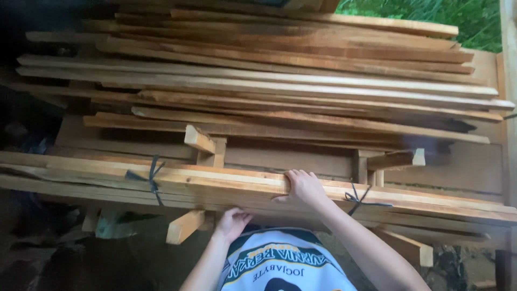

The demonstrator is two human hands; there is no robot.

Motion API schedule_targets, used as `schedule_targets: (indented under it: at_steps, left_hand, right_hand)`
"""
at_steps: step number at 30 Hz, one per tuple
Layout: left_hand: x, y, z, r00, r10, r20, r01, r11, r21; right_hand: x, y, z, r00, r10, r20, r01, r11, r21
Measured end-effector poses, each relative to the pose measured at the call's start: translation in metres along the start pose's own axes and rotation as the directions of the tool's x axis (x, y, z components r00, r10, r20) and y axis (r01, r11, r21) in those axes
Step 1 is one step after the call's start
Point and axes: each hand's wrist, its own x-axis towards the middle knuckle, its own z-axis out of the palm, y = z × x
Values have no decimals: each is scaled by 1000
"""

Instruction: The person bundles a stack of wooden planks using a black wire. They wrap the wire around the wood, twist it tight with a tool, and then lift the completed bundle to place it on a larger stack.

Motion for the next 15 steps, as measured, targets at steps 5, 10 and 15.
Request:
schedule_targets:
  at_steps: [5,10,15]
  left_hand:
    - [35,-27,-42,998,18,-56,-27,986,-164]
    - [25,-34,-17,978,29,-209,-81,965,-248]
    - [-11,-8,24,992,-120,42,40,610,791]
  right_hand:
    - [-42,1,25,985,-67,-162,61,997,-44]
    - [-69,10,41,978,-86,-192,65,991,-113]
    - [-77,16,44,934,-179,-309,159,983,-88]
